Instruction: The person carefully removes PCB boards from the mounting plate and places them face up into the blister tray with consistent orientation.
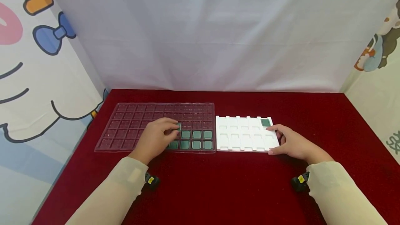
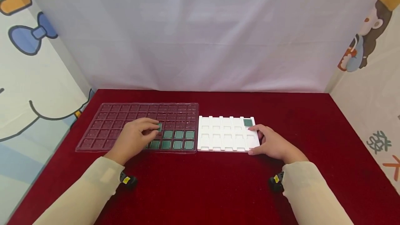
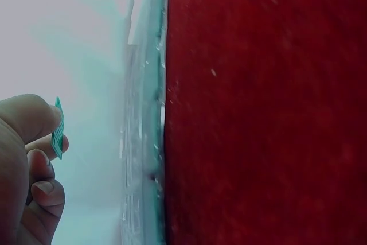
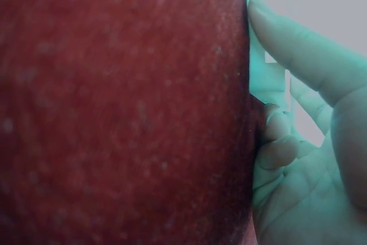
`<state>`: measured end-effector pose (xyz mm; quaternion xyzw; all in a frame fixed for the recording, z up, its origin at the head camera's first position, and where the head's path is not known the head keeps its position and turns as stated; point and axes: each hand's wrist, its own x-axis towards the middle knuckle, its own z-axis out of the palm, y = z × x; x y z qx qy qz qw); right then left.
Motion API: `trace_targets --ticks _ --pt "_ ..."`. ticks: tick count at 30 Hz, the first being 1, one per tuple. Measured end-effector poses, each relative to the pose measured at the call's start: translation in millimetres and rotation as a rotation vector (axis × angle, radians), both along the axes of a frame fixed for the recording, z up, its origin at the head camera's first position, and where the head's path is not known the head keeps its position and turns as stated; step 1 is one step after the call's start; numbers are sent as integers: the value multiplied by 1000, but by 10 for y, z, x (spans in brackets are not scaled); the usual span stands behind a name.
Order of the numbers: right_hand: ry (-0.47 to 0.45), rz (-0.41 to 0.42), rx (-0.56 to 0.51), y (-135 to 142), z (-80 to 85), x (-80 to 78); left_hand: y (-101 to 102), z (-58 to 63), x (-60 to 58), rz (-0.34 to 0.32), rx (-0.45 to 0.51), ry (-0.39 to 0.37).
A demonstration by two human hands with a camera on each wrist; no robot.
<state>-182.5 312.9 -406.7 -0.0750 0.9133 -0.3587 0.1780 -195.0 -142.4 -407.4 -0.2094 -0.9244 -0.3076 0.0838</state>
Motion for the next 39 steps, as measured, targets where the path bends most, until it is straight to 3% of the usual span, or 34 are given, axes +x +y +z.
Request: trace_targets --ticks 14,39 --pt "20 19 -14 -3 22 -21 -134 -62 -84 -40 -72 -5" --pt "0 -10 -6 5 -9 -2 -152 -243 -160 -42 -66 -62"
